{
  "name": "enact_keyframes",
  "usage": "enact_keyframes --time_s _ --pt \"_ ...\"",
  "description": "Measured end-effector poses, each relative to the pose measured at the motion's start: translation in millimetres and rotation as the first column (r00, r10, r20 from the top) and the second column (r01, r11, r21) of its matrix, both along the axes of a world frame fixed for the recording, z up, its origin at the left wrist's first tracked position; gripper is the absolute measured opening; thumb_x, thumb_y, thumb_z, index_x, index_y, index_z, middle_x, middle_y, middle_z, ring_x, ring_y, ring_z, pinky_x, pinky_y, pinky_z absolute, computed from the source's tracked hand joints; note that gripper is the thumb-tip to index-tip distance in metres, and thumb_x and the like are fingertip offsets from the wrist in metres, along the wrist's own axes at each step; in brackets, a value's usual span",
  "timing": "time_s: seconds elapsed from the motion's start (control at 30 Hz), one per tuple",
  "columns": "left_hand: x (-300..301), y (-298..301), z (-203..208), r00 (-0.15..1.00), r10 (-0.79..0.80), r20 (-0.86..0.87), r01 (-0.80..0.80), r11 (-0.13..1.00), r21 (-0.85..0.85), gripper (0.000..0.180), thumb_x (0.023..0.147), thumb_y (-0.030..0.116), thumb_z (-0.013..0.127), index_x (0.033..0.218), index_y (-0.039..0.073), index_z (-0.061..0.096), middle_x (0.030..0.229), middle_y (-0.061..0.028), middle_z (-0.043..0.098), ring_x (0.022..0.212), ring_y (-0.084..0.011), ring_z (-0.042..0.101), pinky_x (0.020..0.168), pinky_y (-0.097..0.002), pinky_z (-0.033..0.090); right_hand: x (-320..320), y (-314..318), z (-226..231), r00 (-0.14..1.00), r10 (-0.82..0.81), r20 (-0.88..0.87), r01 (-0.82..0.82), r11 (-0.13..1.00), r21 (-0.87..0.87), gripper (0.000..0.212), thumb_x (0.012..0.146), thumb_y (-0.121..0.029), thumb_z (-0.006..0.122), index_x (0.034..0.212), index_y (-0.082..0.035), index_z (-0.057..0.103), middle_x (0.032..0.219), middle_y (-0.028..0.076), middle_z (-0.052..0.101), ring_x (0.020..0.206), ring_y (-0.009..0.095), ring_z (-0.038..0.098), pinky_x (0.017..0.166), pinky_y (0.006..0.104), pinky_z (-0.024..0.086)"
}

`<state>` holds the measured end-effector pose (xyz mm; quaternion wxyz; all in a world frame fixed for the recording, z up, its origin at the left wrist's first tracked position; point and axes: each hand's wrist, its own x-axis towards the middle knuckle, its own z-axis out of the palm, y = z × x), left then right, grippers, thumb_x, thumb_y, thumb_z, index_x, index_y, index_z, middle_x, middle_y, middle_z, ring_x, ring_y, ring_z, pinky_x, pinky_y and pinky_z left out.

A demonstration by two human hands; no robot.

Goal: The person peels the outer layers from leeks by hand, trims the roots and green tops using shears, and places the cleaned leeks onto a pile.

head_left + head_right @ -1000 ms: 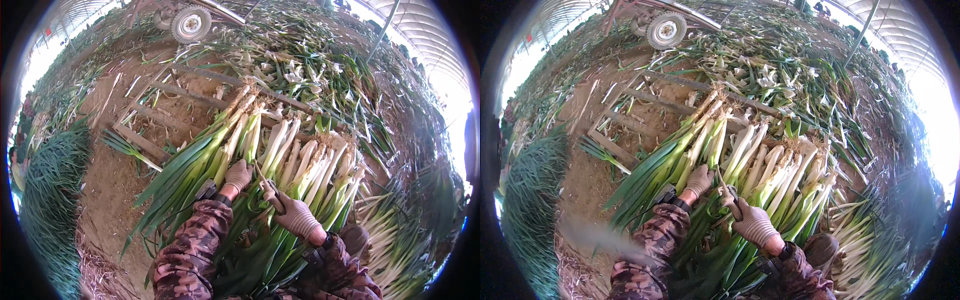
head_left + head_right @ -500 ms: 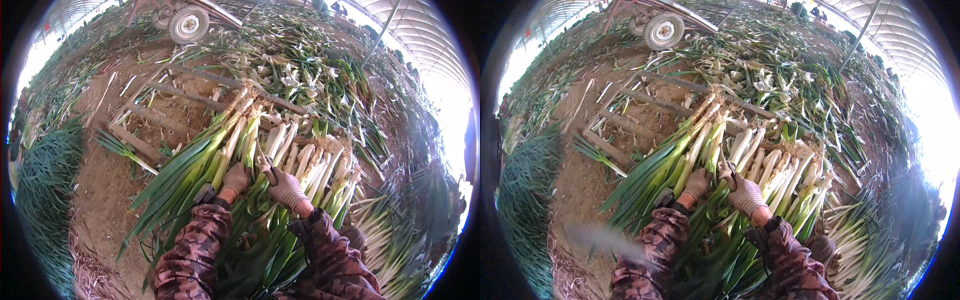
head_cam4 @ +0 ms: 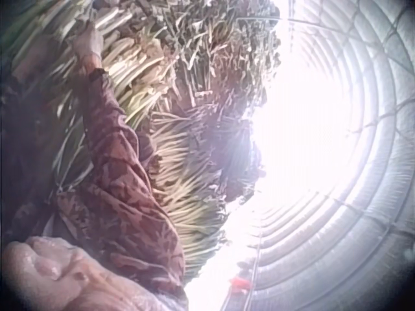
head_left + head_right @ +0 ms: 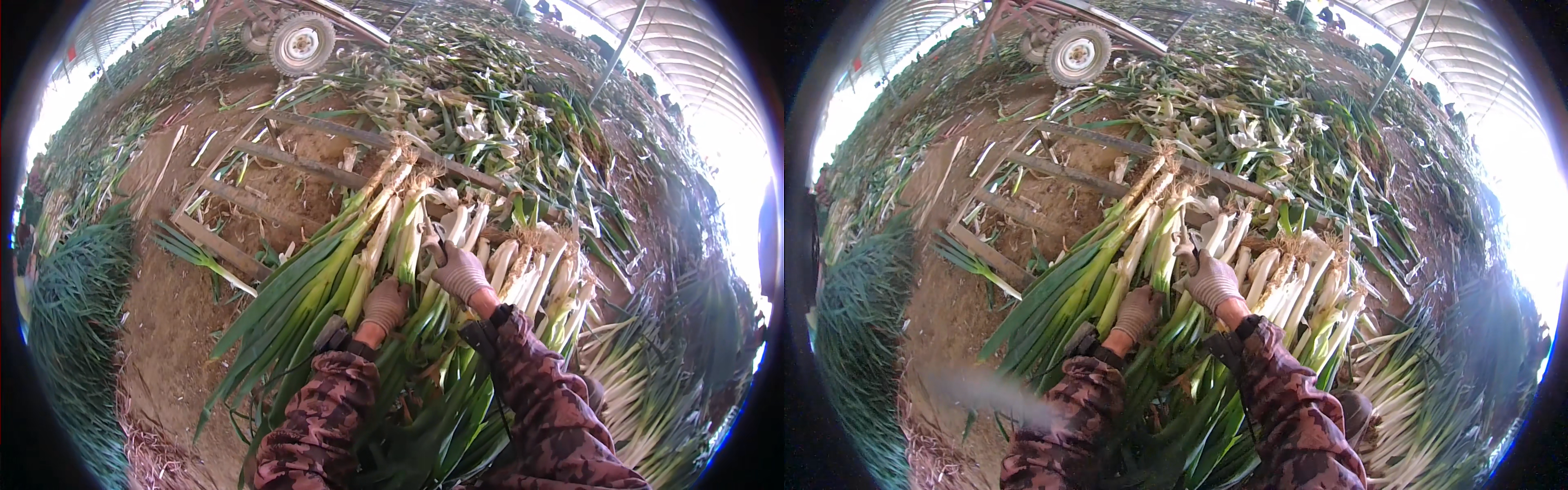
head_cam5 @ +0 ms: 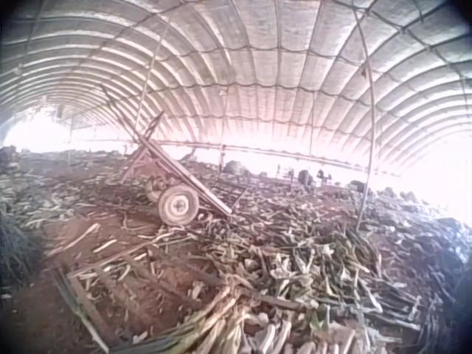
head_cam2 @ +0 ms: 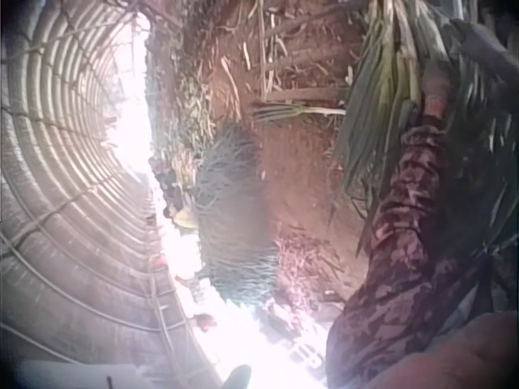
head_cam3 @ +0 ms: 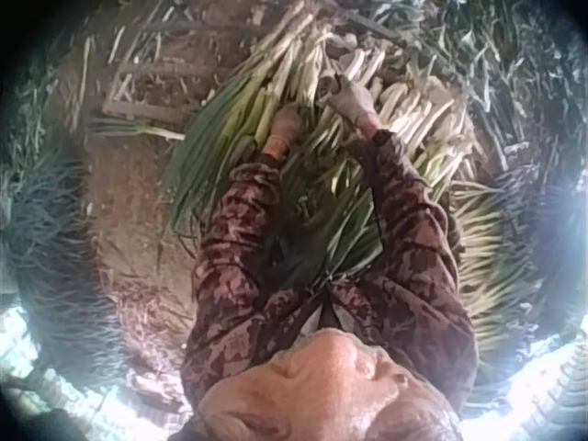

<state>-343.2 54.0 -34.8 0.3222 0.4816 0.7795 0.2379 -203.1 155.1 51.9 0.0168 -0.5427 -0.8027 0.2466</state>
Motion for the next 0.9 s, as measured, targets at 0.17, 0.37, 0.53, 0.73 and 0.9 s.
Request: enact_keyframes --time_s 0.17,0.37,0.53,0.73,0.9 --pt "6 -1 2 1.0 0.007 -0.024 -0.007 1.0 -0.009 0.043 0.092 0.043 0.052 0.106 0.003 0.062 0.103 -0.0267 0.065 0.101 -0.0433 0.061 0.087 -0.0498 0.047 -7 27 -13 1.0 -0.017 -0.019 0.018 0.999 0.039 0.047 0.078 -0.031 0.067 0.112 -0.001 0.056 0.098 0.029 0.066 0.097 0.043 0.063 0.085 0.0458 0.05" --pt "4 0 -5 0.999 -0.014 -0.037 0.014 1.0 -0.01 0.043 0.093 0.043 0.052 0.104 0.003 0.062 0.102 -0.0264 0.065 0.101 -0.0432 0.061 0.088 -0.0496 0.048 -3 34 -5 0.997 -0.07 -0.031 0.069 0.997 -0.018 0.044 0.075 -0.031 0.066 0.107 0.0 0.06 0.097 0.025 0.067 0.095 0.04 0.065 0.085 0.0436 0.05" --pt "5 -6 9 1.0 -0.016 -0.022 0.018 0.997 0.068 0.042 0.093 0.041 0.05 0.101 0.002 0.062 0.1 -0.0273 0.065 0.098 -0.044 0.061 0.087 -0.0499 0.048 23 -4 8 0.997 0.014 -0.078 -0.019 0.998 -0.063 0.041 0.074 -0.026 0.064 0.107 -0.002 0.059 0.093 0.026 0.066 0.093 0.041 0.064 0.082 0.0443 0.05" --pt "1 -3 3 1.0 -0.012 -0.028 0.013 0.999 0.036 0.042 0.092 0.041 0.048 0.1 0.002 0.062 0.098 -0.0267 0.065 0.095 -0.0444 0.062 0.085 -0.0511 0.048 26 -16 15 0.999 0.022 -0.048 -0.028 0.993 -0.117 0.043 0.075 -0.026 0.063 0.109 -0.001 0.058 0.093 0.027 0.066 0.093 0.043 0.064 0.083 0.0459 0.05" --pt "15 -4 12 0.992 -0.058 -0.114 0.057 0.998 -0.009 0.041 0.093 0.041 0.047 0.101 0.004 0.063 0.096 -0.0241 0.067 0.092 -0.0424 0.065 0.083 -0.0515 0.049 26 0 -2 0.998 0.029 -0.048 -0.03 0.999 -0.032 0.053 0.067 -0.029 0.071 0.112 -0.004 0.06 0.089 0.022 0.066 0.083 0.038 0.065 0.078 0.042 0.051"
